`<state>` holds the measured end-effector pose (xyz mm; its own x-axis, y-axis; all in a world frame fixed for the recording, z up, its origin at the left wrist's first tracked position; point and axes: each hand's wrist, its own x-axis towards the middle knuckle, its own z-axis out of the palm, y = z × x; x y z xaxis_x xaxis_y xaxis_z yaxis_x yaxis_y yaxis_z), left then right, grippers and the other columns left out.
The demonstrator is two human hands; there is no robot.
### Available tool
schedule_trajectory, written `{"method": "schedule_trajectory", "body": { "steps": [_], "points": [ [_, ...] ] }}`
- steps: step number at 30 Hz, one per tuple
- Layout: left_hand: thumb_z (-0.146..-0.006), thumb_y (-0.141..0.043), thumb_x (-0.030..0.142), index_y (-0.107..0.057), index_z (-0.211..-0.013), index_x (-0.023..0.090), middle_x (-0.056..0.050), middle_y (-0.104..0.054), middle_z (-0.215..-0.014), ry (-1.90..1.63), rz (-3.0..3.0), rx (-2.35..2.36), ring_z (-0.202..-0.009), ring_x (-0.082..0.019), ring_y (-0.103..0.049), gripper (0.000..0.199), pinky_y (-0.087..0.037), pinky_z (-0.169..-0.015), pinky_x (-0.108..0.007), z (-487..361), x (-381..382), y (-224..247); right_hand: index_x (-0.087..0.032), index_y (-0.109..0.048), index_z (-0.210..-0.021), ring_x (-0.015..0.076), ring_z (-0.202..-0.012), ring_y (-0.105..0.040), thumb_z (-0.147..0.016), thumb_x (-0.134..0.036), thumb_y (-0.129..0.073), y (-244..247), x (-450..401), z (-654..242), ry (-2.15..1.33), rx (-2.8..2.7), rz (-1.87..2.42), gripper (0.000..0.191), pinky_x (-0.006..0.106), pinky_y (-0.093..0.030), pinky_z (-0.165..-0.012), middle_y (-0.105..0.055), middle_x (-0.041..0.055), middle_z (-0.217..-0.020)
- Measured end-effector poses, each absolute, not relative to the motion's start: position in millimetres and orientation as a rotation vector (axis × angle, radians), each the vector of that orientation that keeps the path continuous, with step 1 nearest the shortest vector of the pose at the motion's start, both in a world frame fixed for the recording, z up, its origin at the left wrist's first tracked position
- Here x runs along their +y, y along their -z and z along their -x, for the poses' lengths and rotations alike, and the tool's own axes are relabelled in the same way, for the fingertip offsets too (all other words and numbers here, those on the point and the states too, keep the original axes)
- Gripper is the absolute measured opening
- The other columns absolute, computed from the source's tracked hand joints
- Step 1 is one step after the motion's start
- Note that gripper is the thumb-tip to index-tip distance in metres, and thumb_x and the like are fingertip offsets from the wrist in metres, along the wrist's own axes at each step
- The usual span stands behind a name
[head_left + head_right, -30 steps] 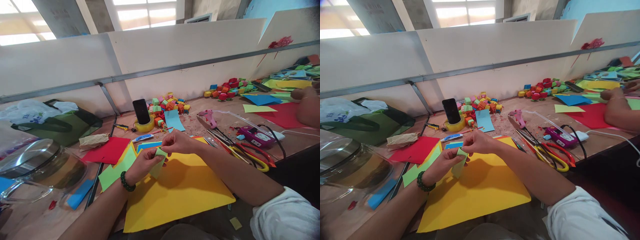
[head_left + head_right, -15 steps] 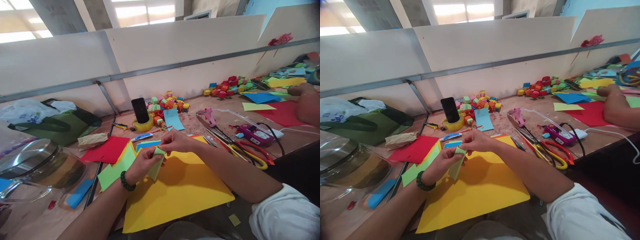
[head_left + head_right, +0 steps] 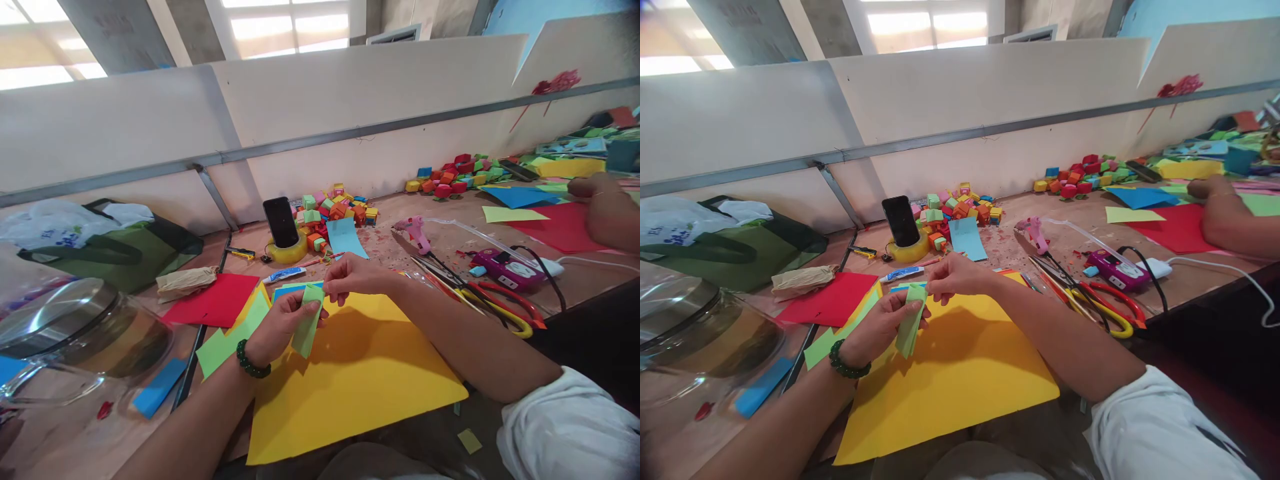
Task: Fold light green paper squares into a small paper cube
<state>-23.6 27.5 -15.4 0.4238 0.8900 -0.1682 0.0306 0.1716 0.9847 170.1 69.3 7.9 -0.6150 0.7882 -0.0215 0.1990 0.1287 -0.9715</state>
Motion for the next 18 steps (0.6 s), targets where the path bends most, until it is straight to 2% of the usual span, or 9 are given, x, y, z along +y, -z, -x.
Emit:
{"method": "schedule_trajectory", "body": {
  "steps": [6,11,14,18],
  "points": [
    [-0.059,-0.077,0.055,-0.058,-0.078,0.015,0.0,-0.062,-0.071,-0.777,-1.255,1.015,-0.052,-0.009,-0.056,0.048,-0.044,-0.05,-0.02,20,24,14,-0.014,-0.056,-0.05,0.0058,-0.043,-0.053,-0.067,-0.017,-0.058,-8,60,-161,-1.159,-1.96,1.093,0.017,0.014,-0.04,-0.041,-0.053,-0.0048,-0.046],
    [-0.057,-0.076,0.055,-0.054,-0.074,0.016,0.003,-0.059,-0.065,-0.794,-1.249,1.05,-0.049,-0.008,-0.054,0.049,-0.042,-0.05,-0.02,18,24,12,-0.015,-0.053,-0.049,0.0041,-0.04,-0.05,-0.069,-0.015,-0.057,-8,58,-156,-1.214,-1.877,1.092,0.021,0.014,-0.04,-0.04,-0.053,-0.0059,-0.045],
    [-0.057,-0.076,0.054,-0.053,-0.075,0.016,0.004,-0.057,-0.063,-0.802,-1.256,1.049,-0.049,-0.008,-0.054,0.048,-0.042,-0.051,-0.021,19,25,13,-0.014,-0.055,-0.051,0.0042,-0.039,-0.049,-0.069,-0.02,-0.061,-5,62,-156,-1.33,-1.799,1.05,0.02,0.014,-0.041,-0.04,-0.054,-0.0054,-0.045],
    [-0.057,-0.076,0.055,-0.053,-0.075,0.016,0.004,-0.057,-0.062,-0.805,-1.259,1.049,-0.05,-0.009,-0.055,0.049,-0.043,-0.051,-0.021,19,25,13,-0.013,-0.061,-0.059,0.0062,-0.043,-0.054,-0.07,-0.035,-0.065,-1,66,-159,-1.489,-1.766,0.924,0.025,0.017,-0.047,-0.044,-0.058,-0.003,-0.05]
  ]
}}
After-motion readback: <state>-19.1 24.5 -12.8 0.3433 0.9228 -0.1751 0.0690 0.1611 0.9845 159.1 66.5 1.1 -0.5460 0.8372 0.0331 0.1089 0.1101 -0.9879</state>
